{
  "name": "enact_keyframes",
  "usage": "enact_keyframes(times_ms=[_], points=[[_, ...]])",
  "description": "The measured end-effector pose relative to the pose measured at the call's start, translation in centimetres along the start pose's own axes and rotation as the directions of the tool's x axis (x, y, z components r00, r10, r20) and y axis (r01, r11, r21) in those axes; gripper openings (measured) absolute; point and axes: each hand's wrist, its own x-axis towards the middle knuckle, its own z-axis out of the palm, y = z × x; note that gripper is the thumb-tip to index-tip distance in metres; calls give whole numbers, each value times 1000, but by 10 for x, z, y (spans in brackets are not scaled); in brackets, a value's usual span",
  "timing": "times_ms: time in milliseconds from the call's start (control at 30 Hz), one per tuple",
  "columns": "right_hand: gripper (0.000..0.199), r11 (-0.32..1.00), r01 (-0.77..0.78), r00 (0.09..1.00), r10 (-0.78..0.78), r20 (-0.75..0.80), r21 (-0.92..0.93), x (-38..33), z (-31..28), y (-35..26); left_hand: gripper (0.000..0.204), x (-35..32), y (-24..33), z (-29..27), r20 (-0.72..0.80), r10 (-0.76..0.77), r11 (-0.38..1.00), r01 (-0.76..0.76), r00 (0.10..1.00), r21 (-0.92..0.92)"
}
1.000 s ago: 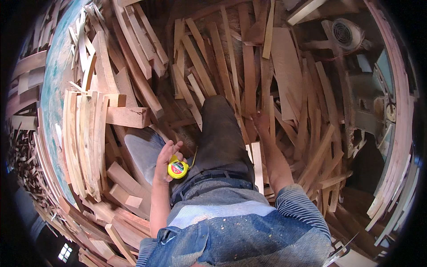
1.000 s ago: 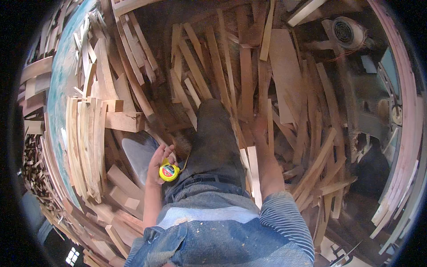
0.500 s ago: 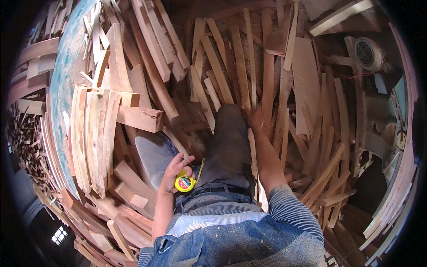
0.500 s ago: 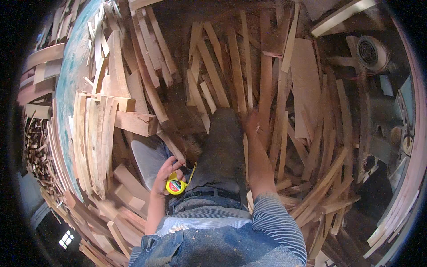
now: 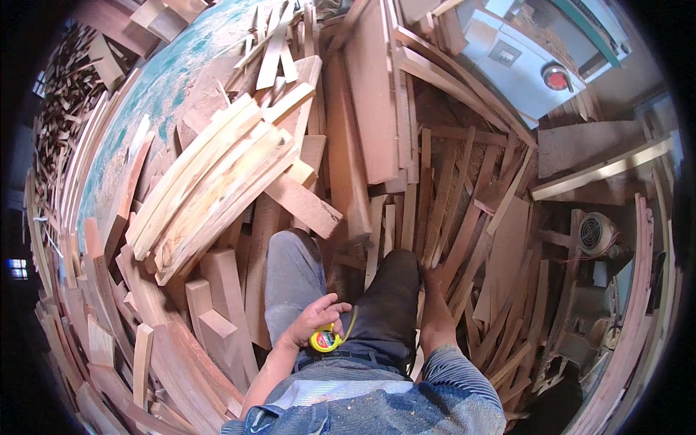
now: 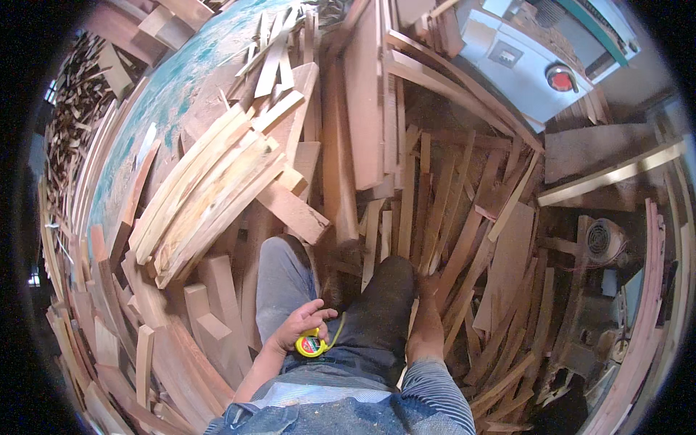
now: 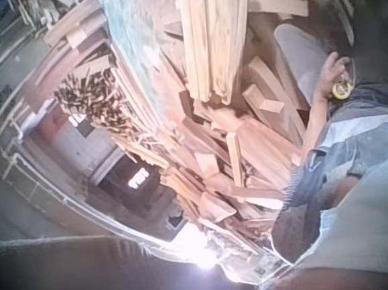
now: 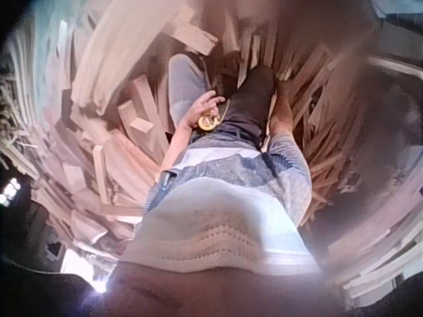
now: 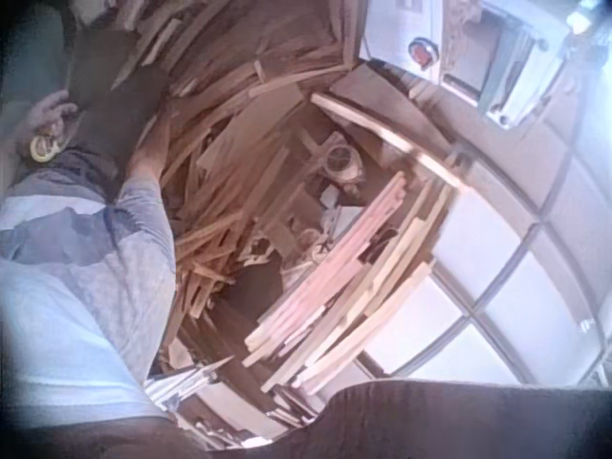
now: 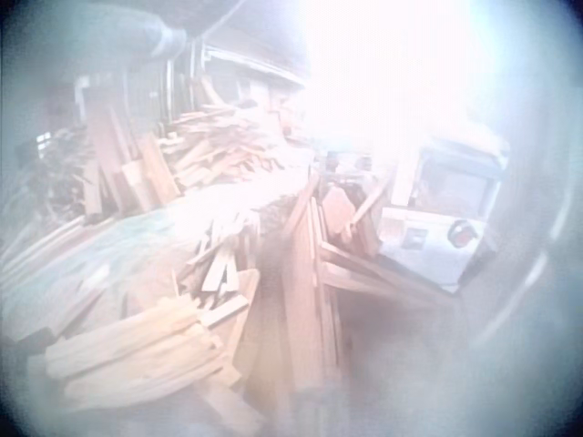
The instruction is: The person sorts through a pile of wood planks by hand, picking up individual pieces, measuring some with a tape measure, and stacking them.
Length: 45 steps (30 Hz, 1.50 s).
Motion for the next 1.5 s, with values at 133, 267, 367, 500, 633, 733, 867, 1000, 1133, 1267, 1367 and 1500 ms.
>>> enact_keyframes(times_ms=[133, 267, 367, 500, 633, 733, 867, 1000, 1133, 1267, 1367, 1500], points=[[100, 963, 85, 949, -156, -273, -254, -21, 0, -18, 80, -11, -10, -12, 105, 27, 998, -21, 994, -60], [93, 983, -108, 987, 87, -136, -148, -43, -5, -43, 65, -14, -11, -26, 139, 15, 995, -1, 990, -100], [96, 986, -91, 995, 95, 23, -139, -28, 4, -23, 76, -10, -3, -24, 139, -32, 993, 47, 990, -105], [82, 962, 210, 939, -248, -238, -175, 25, 33, 49, 74, 0, -4, -23, 168, -16, 994, 34, 986, -105], [74, 991, 134, 990, -133, 55, -13, -19, 13, 0, 77, 7, -13, -27, 99, -51, 984, 67, 994, -166], [66, 976, 213, 973, -216, -87, -44, -57, -47, 0, 84, 26, 0, -18, 134, -138, 979, 156, 981, -134], [69, 641, 141, 984, -174, -36, 754, -120, -129, -23, 88, 27, -10, -26, 169, -112, 979, 137, 979, -148], [78, 727, 260, 963, -242, -117, 636, -110, -178, 74, 89, 35, -5, -19, 229, -107, 982, 139, 968, -131], [82, 692, 359, 932, -231, -278, 626, -191, -187, 17, 87, 25, 8, -19, 209, -51, 992, 74, 977, -105], [76, 711, 521, 818, -259, -514, 471, -226, -217, -1, 80, 23, 46, 4, 234, 14, 1000, -19, 972, 20], [39, 657, 692, 644, -375, -666, 299, -259, -286, -104, 57, 31, 70, 0, 242, 150, 969, -191, 959, 156], [34, 423, 889, 448, -716, -536, 178, -320, -390, -254, 40, 41, 107, 54, 234, 375, 880, -424, 897, 214]])
